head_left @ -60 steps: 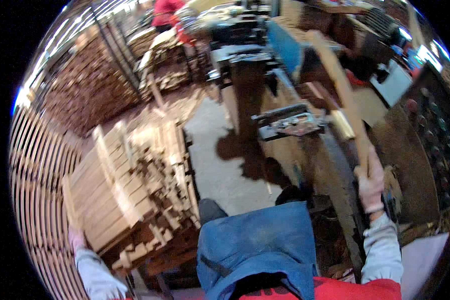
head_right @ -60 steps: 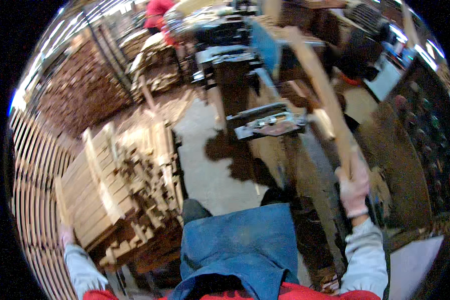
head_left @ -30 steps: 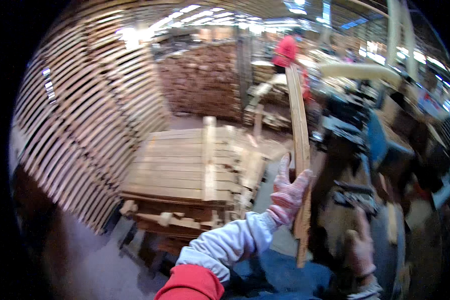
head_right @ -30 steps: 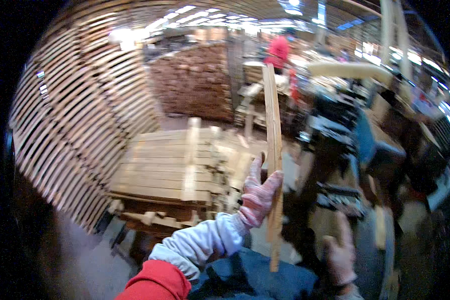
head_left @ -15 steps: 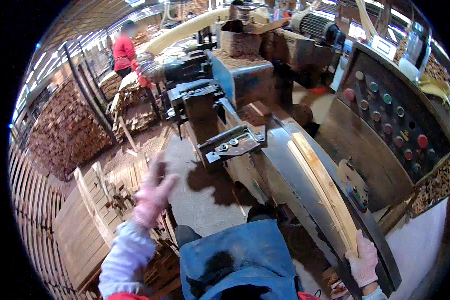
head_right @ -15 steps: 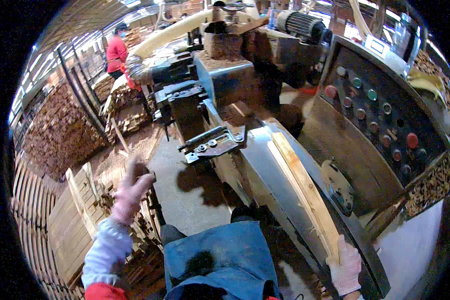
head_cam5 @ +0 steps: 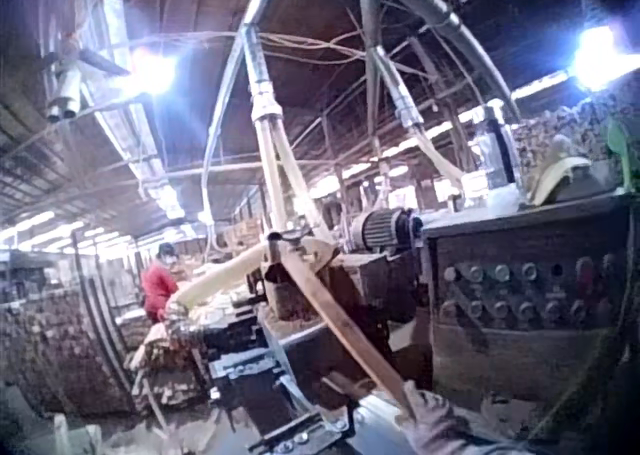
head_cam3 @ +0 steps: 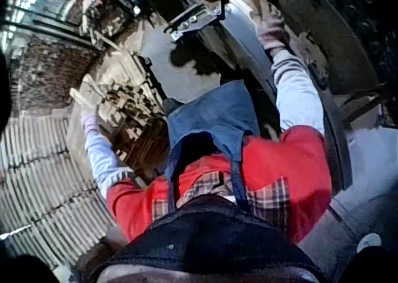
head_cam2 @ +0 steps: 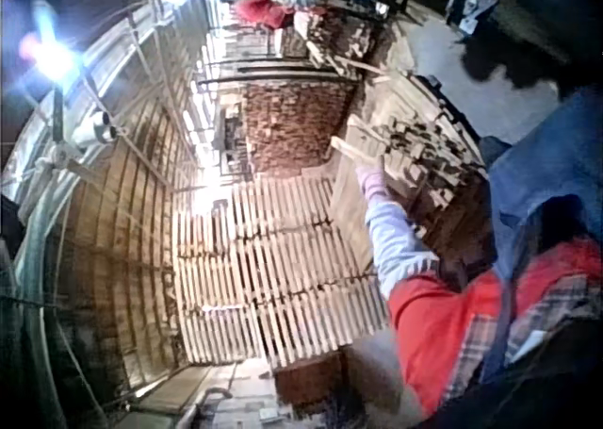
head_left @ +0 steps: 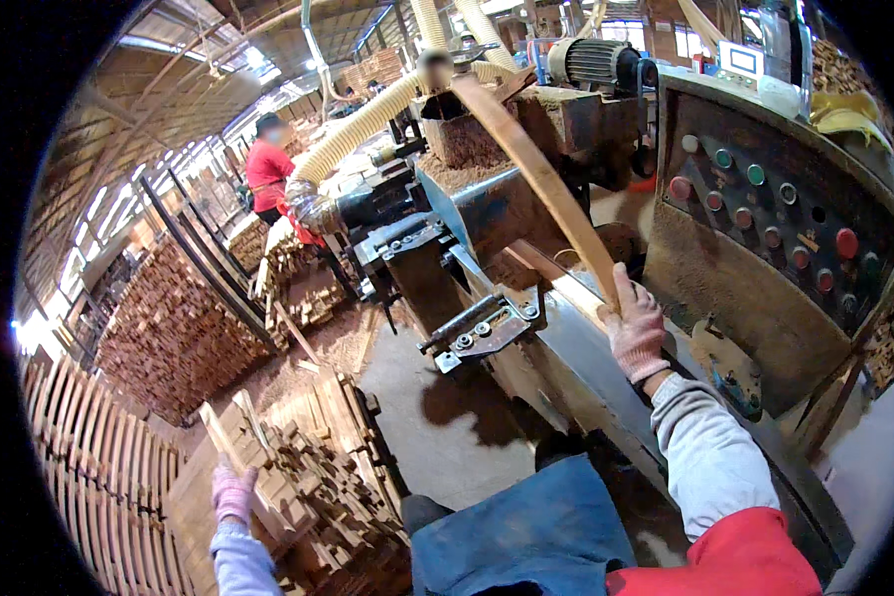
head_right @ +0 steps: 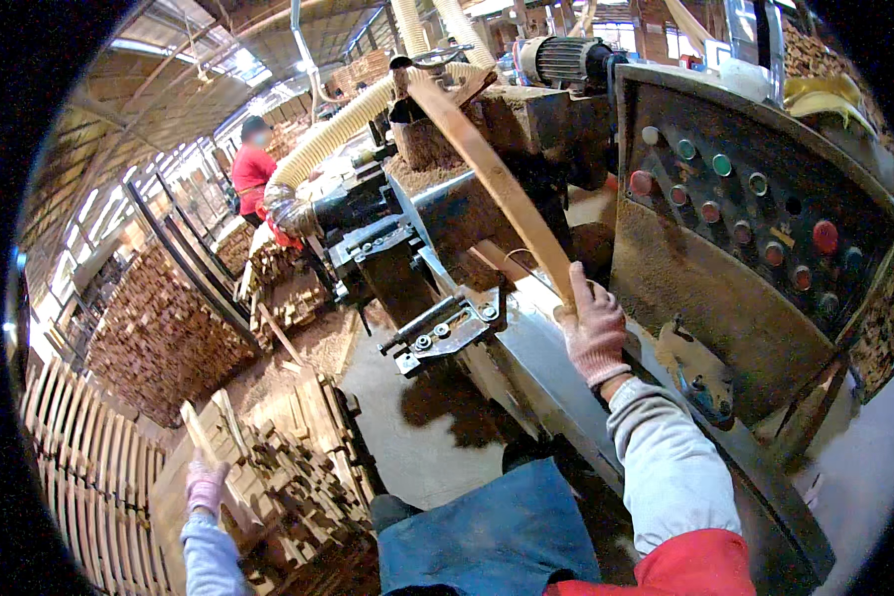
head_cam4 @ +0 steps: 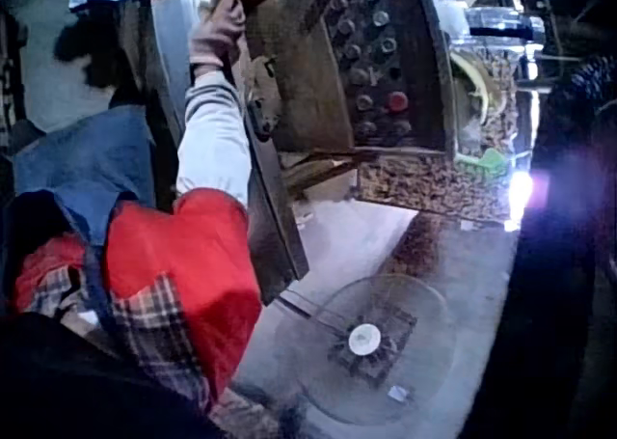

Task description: The person picks up wooden planks from a stack and feeds them into a wood-processing machine, guiding each plank through the equipment.

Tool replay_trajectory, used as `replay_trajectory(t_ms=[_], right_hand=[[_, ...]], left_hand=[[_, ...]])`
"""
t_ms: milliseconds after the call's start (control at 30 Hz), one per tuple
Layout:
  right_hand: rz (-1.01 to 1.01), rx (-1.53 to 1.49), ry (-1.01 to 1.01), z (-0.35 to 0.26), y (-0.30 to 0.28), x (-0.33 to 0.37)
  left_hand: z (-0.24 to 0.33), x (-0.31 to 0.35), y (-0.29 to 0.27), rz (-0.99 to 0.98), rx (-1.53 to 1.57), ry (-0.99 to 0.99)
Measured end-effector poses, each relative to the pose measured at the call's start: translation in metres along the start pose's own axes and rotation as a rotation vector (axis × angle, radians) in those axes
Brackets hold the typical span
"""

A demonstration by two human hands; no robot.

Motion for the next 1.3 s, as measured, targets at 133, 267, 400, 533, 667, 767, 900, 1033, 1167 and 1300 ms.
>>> replay_trajectory(t_ms=[133,267,400,533,667,767,900,1033,1167,1300], right_hand=[[-0.045,-0.054,-0.033,-0.004,-0.023,0.029],[-0.231,0.125,-0.076,0.000,-0.123,0.116],[-0.327,0.312,0.027,0.000,-0.211,0.197],[-0.525,0.490,-0.116,0.010,-0.210,0.209],[-0.440,0.353,-0.294,0.008,-0.150,0.149],[-0.384,0.246,-0.449,-0.008,-0.099,0.094],[-0.366,0.246,-0.522,-0.023,-0.024,0.043],[-0.292,0.239,-0.481,-0.042,0.020,0.012],[-0.460,-0.371,-0.383,-0.121,0.023,0.042],[-0.916,-0.678,0.159,-0.152,-0.001,0.132]], left_hand=[[-0.010,-0.029,0.031,-0.078,-0.226,-0.175],[-0.032,-0.061,0.047,-0.023,-0.294,-0.241],[-0.056,-0.072,0.056,-0.025,-0.098,-0.421],[-0.051,-0.066,0.050,0.017,-0.086,-0.486],[-0.032,-0.040,0.040,0.149,0.412,-0.480],[-0.002,-0.006,0.028,0.260,0.986,-0.419],[0.079,0.044,-0.003,0.278,1.325,-0.106],[0.194,0.074,-0.003,0.190,1.542,0.118],[0.329,0.101,0.019,0.046,1.696,0.126],[0.450,0.175,0.021,-0.064,1.867,0.202]])
Point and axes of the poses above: each hand's wrist, its own x-axis away from the middle knuckle, its own y-axis out of the palm, z = x × y, the point moved 8 cm from there along -x, towards the middle knuckle, and after that the axes turned 2 degrees about y, right-handed, at the moved point
